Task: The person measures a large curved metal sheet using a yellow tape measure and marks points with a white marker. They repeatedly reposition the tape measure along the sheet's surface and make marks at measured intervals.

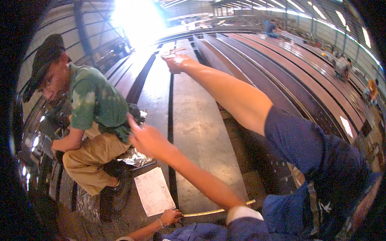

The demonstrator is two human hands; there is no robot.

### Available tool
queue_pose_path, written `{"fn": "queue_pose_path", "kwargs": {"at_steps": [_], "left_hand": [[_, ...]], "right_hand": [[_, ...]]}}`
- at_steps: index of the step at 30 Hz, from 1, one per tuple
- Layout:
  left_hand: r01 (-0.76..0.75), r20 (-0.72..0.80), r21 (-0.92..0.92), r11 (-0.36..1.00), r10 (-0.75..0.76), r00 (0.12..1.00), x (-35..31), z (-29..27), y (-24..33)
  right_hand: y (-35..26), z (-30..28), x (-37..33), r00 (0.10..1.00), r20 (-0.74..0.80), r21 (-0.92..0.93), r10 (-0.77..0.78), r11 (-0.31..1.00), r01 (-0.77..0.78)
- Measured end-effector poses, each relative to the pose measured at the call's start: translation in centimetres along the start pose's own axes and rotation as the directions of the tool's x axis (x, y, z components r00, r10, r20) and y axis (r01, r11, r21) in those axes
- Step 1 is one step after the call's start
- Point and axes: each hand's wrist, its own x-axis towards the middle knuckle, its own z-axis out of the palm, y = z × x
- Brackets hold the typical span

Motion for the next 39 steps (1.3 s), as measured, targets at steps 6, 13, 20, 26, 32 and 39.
{"fn": "queue_pose_path", "kwargs": {"at_steps": [6, 13, 20, 26, 32, 39], "left_hand": [[0.008, 0.023, -0.018, 1.000, -0.007, 1.000, 1.4, -0.1, 0.6], [0.033, 0.040, -0.004, 0.999, -0.032, 0.999, 0.7, -0.3, 0.2], [0.012, 0.030, -0.002, 1.000, -0.012, 0.999, 0.7, -0.6, 0.3], [0.001, 0.001, -0.060, 0.998, -0.001, 1.000, 0.9, -0.4, 0.2], [0.050, 0.013, -0.047, 0.998, -0.049, 0.999, 0.5, -0.1, 0.3], [0.005, 0.020, -0.039, 0.999, -0.004, 1.000, 0.5, 1.3, -1.0]], "right_hand": [[-1.8, -5.4, 11.1, 0.993, 0.022, -0.220, 0.115, 0.970, -0.107], [-0.3, -4.7, 10.9, 0.980, 0.073, -0.234, 0.184, 0.958, -0.163], [0.7, -4.4, 10.1, 0.980, 0.061, -0.209, 0.188, 0.963, -0.171], [2.0, -2.4, 6.9, 0.997, 0.024, -0.165, 0.079, 0.984, -0.074], [1.4, 2.0, -3.1, 0.990, 0.082, 0.138, 0.112, 0.983, -0.123], [2.3, 7.0, -16.4, 0.831, 0.413, 0.312, 0.372, 0.800, -0.513]]}}
